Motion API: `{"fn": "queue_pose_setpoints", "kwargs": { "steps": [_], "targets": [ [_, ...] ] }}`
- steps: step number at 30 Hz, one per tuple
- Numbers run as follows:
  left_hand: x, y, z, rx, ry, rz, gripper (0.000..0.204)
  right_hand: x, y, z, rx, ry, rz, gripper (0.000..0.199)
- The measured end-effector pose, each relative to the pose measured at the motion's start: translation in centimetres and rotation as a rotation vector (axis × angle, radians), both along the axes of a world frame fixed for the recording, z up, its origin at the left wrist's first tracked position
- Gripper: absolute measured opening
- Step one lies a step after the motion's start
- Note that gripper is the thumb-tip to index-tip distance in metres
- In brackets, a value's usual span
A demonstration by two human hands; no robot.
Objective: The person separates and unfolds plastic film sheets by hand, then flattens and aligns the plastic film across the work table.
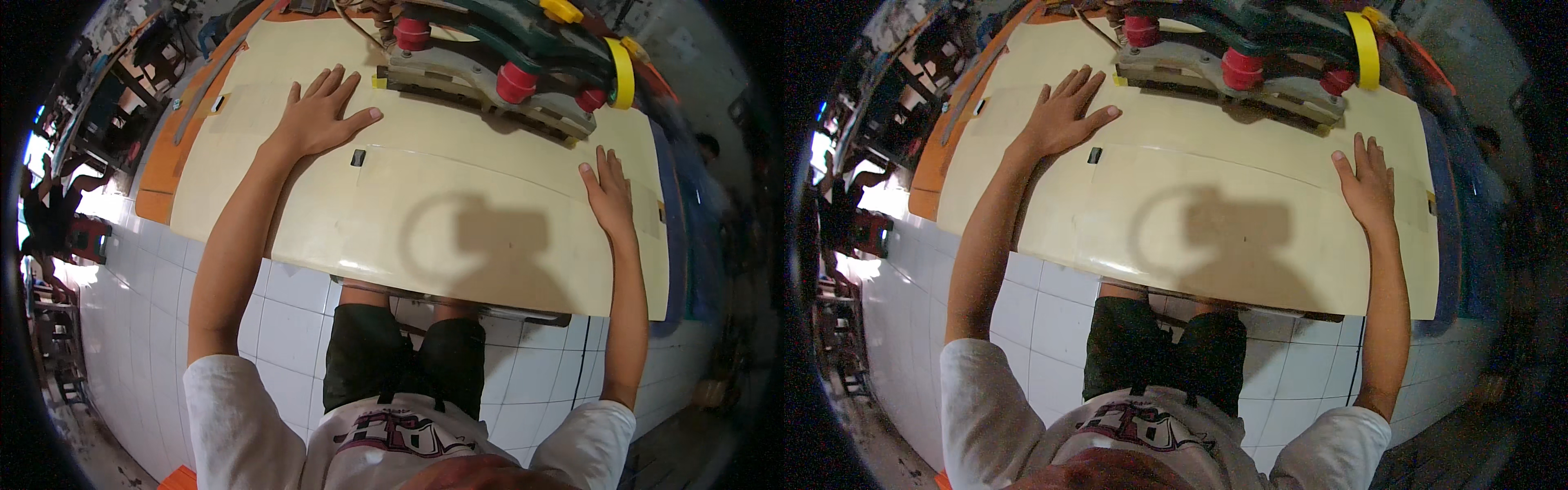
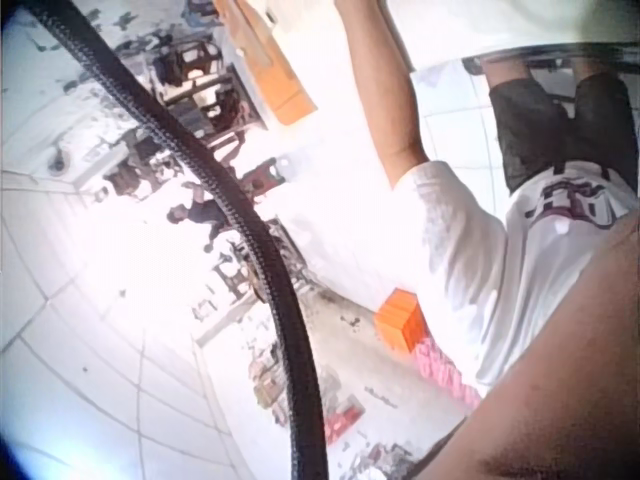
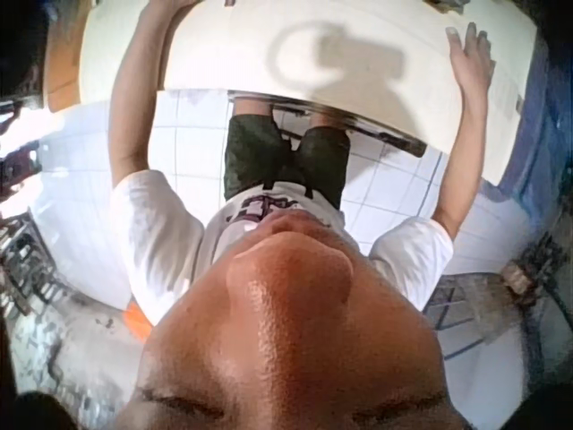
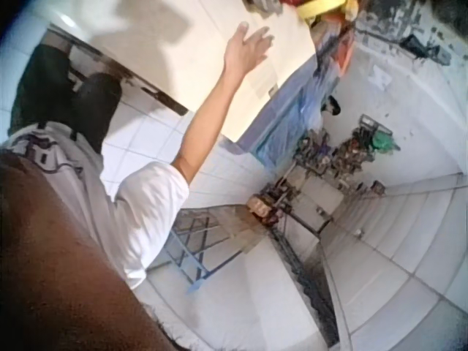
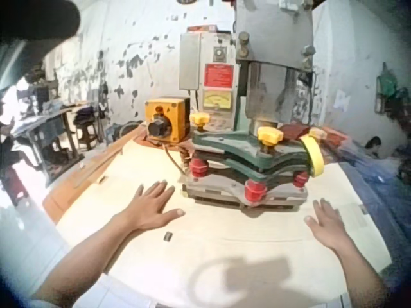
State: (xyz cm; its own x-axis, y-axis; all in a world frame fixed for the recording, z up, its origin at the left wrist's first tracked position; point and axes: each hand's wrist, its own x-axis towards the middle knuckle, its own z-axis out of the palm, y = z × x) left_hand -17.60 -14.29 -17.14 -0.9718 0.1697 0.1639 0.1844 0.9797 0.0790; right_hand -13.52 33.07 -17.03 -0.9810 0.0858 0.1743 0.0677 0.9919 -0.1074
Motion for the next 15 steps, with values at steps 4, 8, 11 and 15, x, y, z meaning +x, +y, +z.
{"fn": "queue_pose_setpoints", "kwargs": {
  "steps": [4,8,11,15],
  "targets": [
    [0.1,-0.1,-0.2,0.093,0.022,-0.032,0.092,-0.1,0.2,-0.2,0.005,-0.002,-0.019,0.077],
    [-0.6,-1.4,-0.5,0.247,0.101,-0.051,0.079,-0.6,0.4,-0.2,0.012,-0.006,-0.011,0.080],
    [-1.5,-2.6,-0.9,0.450,0.187,-0.132,0.051,-0.5,0.6,-0.3,-0.028,0.020,0.003,0.081],
    [-1.1,-2.1,-0.4,0.712,0.295,-0.169,0.032,-0.6,2.7,-0.3,-0.263,0.242,0.106,0.069]
  ]
}}
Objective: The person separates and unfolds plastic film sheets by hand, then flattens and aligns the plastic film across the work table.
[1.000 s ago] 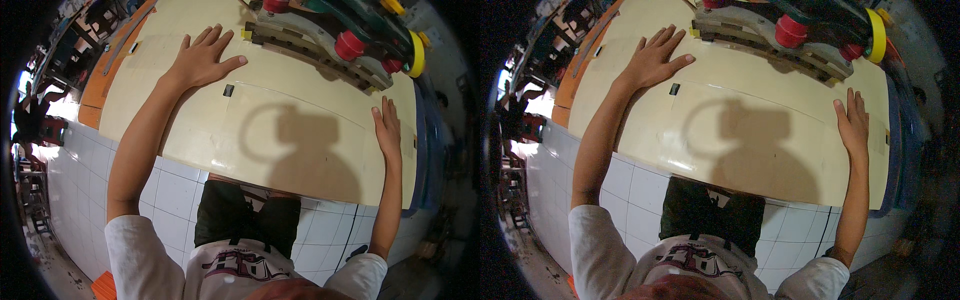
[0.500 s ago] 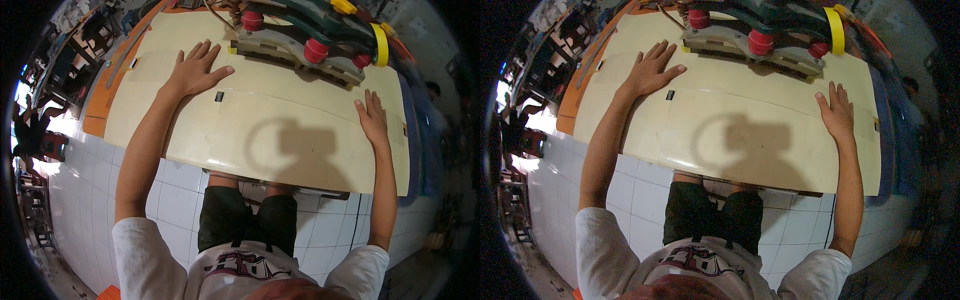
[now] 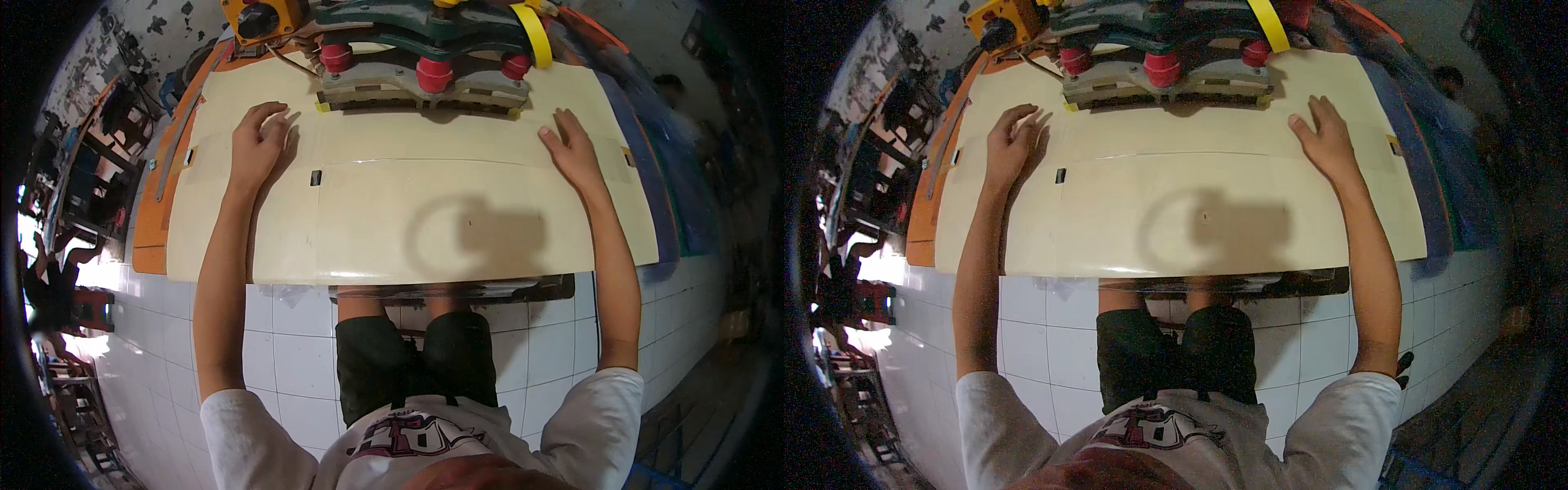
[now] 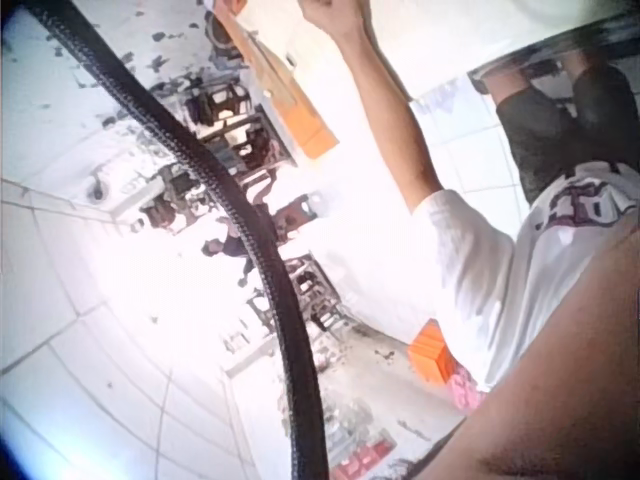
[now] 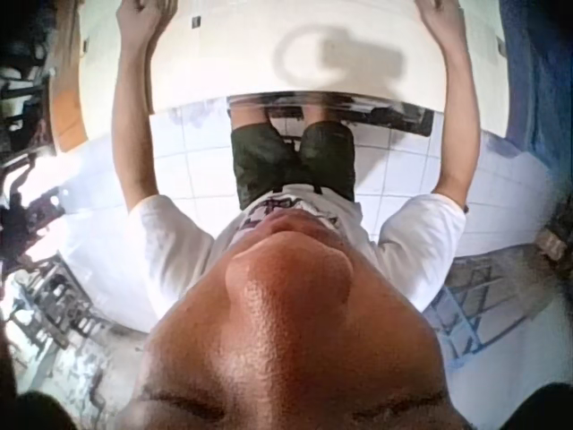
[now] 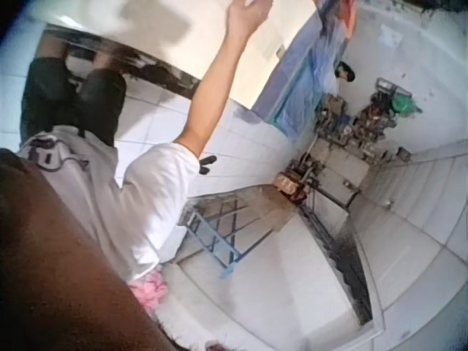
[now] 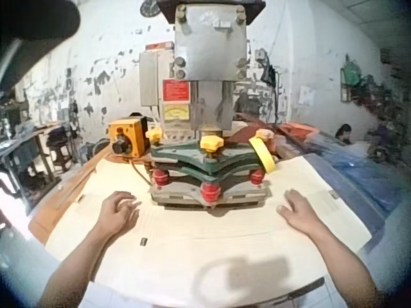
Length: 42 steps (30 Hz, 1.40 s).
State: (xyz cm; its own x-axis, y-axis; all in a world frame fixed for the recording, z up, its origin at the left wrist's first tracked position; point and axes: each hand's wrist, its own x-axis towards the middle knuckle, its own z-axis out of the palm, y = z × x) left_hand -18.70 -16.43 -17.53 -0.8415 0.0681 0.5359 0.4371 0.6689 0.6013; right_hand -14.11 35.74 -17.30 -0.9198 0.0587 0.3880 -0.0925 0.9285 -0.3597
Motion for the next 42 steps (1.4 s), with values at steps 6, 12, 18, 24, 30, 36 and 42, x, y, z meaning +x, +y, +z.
{"fn": "queue_pose_setpoints", "kwargs": {
  "steps": [6,12,18,24,30,36,42],
  "targets": [
    [0.8,-1.6,0.5,0.093,0.071,0.073,0.020,2.6,4.0,4.6,-0.359,0.172,-0.253,0.054],
    [0.6,-1.2,0.3,0.107,0.054,0.083,0.018,9.1,21.9,6.6,0.507,-0.270,-0.854,0.072],
    [0.2,-0.7,-0.2,0.130,0.015,0.103,0.019,16.8,35.4,4.1,0.463,-0.426,-0.902,0.052],
    [0.2,-1.1,0.3,0.097,-0.016,0.111,0.022,16.8,39.1,4.4,0.453,-0.300,-0.758,0.032],
    [0.1,-1.6,-0.2,0.053,-0.008,0.120,0.025,15.0,43.6,5.7,0.572,-0.347,-0.740,0.029],
    [-0.2,-0.9,-0.4,0.078,-0.055,0.132,0.025,16.6,48.1,6.0,0.476,-0.216,-0.609,0.019],
    [-0.5,-2.2,-0.8,0.197,-0.127,0.094,0.027,15.0,43.8,6.5,0.075,-0.315,-0.692,0.014]
  ]
}}
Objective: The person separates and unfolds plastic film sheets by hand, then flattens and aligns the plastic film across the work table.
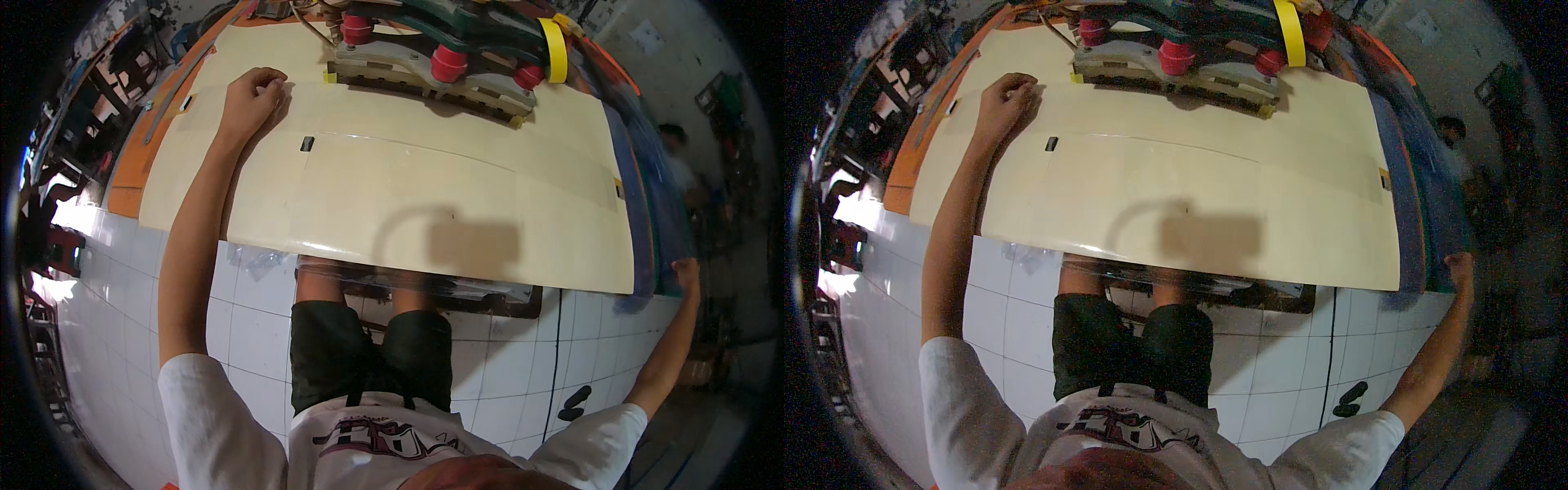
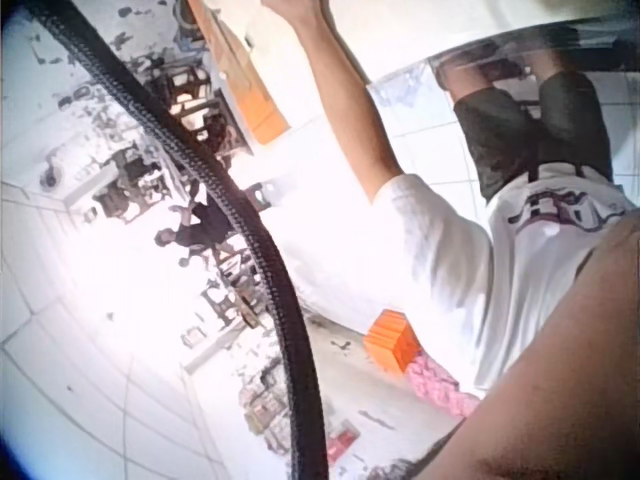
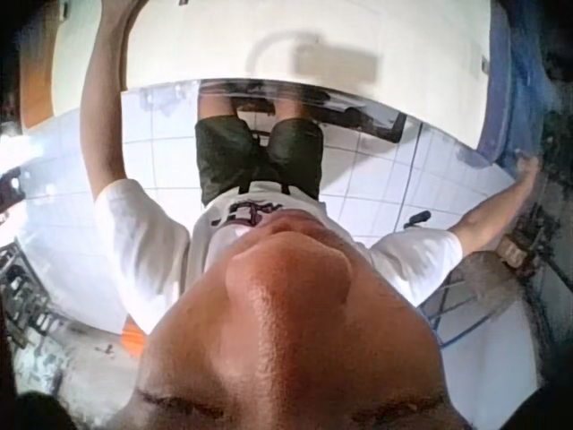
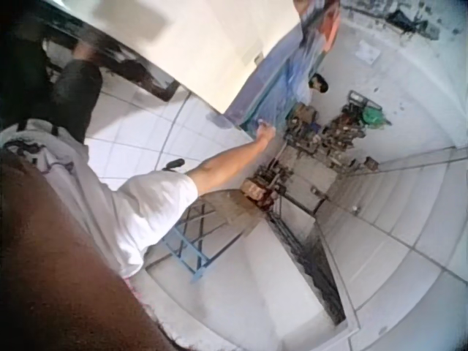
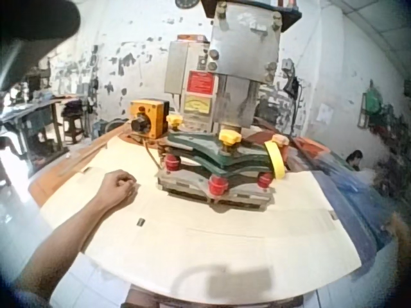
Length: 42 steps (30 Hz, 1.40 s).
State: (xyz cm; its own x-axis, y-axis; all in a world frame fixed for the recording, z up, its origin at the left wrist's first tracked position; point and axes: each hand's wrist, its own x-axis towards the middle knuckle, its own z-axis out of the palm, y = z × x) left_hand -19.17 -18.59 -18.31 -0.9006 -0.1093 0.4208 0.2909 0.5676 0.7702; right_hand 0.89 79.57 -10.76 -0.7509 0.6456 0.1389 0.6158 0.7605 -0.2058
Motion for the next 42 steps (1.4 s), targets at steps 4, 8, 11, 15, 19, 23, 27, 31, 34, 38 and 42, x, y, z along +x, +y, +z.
{"fn": "queue_pose_setpoints", "kwargs": {
  "steps": [4,8,11,15,19,23,27,31,34,38,42],
  "targets": [
    [-0.1,0.9,-0.2,0.054,-0.047,-0.008,0.027,1.7,2.4,1.8,0.205,-0.086,0.182,0.015],
    [0.2,0.5,0.2,-0.061,0.054,-0.004,0.027,1.4,1.5,1.8,-0.012,-0.222,0.111,0.016],
    [0.4,0.6,0.5,-0.148,0.046,-0.008,0.025,2.3,1.5,1.6,-0.217,0.005,0.110,0.021],
    [0.7,0.9,0.8,-0.092,-0.004,-0.009,0.025,3.0,2.1,1.6,-0.192,0.031,0.162,0.024],
    [0.5,1.0,0.5,-0.164,0.081,-0.021,0.026,4.2,3.4,2.9,-0.094,-0.118,0.252,0.029],
    [0.4,1.0,0.4,-0.154,0.101,-0.011,0.027,4.6,2.8,2.2,-0.323,0.038,0.429,0.033],
    [0.7,0.7,0.5,-0.129,0.070,0.021,0.026,3.9,2.2,2.1,-0.281,0.005,0.505,0.030],
    [0.6,1.1,0.5,-0.134,0.102,-0.017,0.027,4.0,5.7,1.6,-0.305,-0.016,0.468,0.042],
    [0.4,0.9,0.2,-0.099,0.060,-0.021,0.027,3.4,8.4,0.3,-0.345,0.076,0.469,0.048],
    [0.4,1.0,-0.3,-0.163,0.080,-0.006,0.027,3.1,11.1,-0.2,-0.453,0.174,0.510,0.037],
    [-0.6,0.7,-1.3,-0.030,0.066,-0.037,0.028,2.6,9.9,0.4,0.428,0.094,0.346,0.020]
  ]
}}
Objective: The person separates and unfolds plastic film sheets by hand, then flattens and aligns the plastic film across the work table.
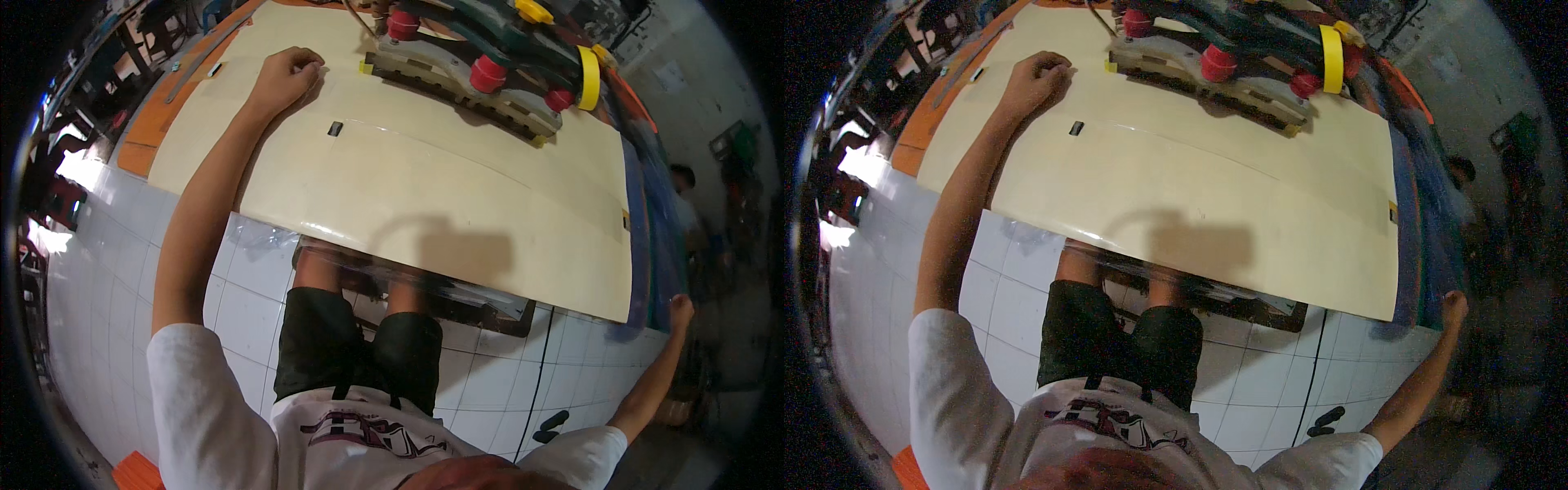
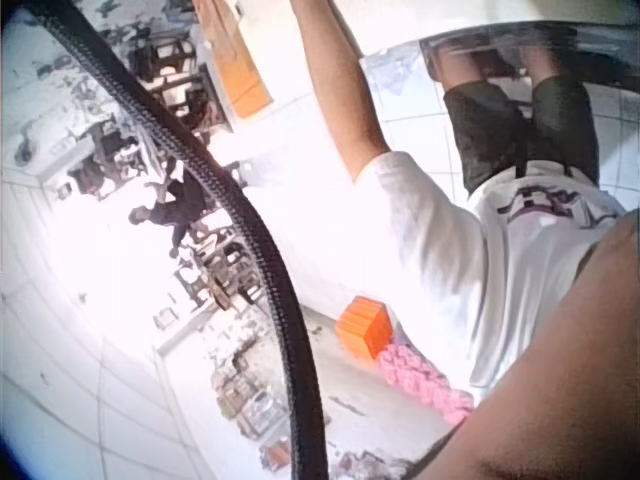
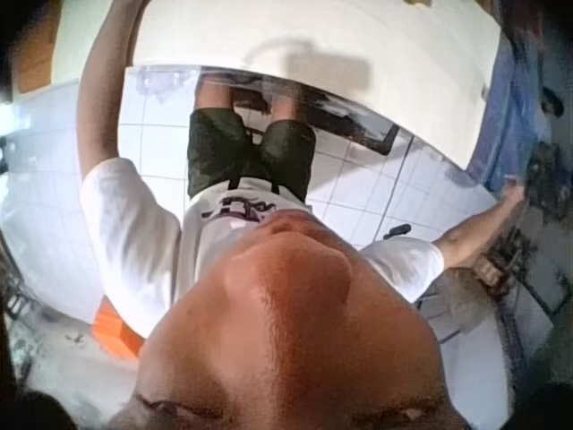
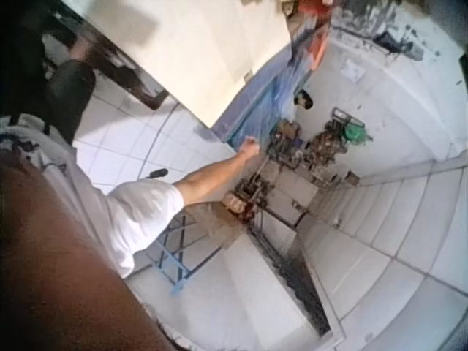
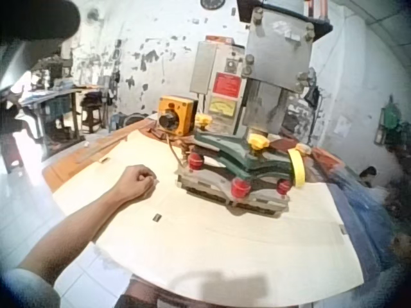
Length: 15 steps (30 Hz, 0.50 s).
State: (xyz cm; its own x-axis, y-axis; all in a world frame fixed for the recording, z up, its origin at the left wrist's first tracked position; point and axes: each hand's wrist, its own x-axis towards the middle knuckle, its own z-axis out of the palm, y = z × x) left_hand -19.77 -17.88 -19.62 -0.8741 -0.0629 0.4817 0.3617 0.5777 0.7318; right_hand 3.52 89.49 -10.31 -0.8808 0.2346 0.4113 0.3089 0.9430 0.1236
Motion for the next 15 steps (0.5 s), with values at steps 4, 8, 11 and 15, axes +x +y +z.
{"fn": "queue_pose_setpoints", "kwargs": {
  "steps": [4,8,11,15],
  "targets": [
    [1.9,-0.9,1.9,-0.072,0.002,0.019,0.025,-3.6,-11.8,-2.9,0.094,-0.076,-0.310,0.020],
    [0.6,0.4,0.7,-0.031,0.030,-0.017,0.023,-1.6,-6.2,1.7,0.127,0.020,-0.257,0.023],
    [1.0,-0.1,1.2,-0.067,0.017,0.010,0.024,-3.8,-5.4,0.3,0.133,0.047,-0.285,0.024],
    [1.6,0.8,2.3,-0.115,-0.019,0.094,0.026,-5.1,-1.5,-0.7,0.031,0.052,-0.143,0.025]
  ]
}}
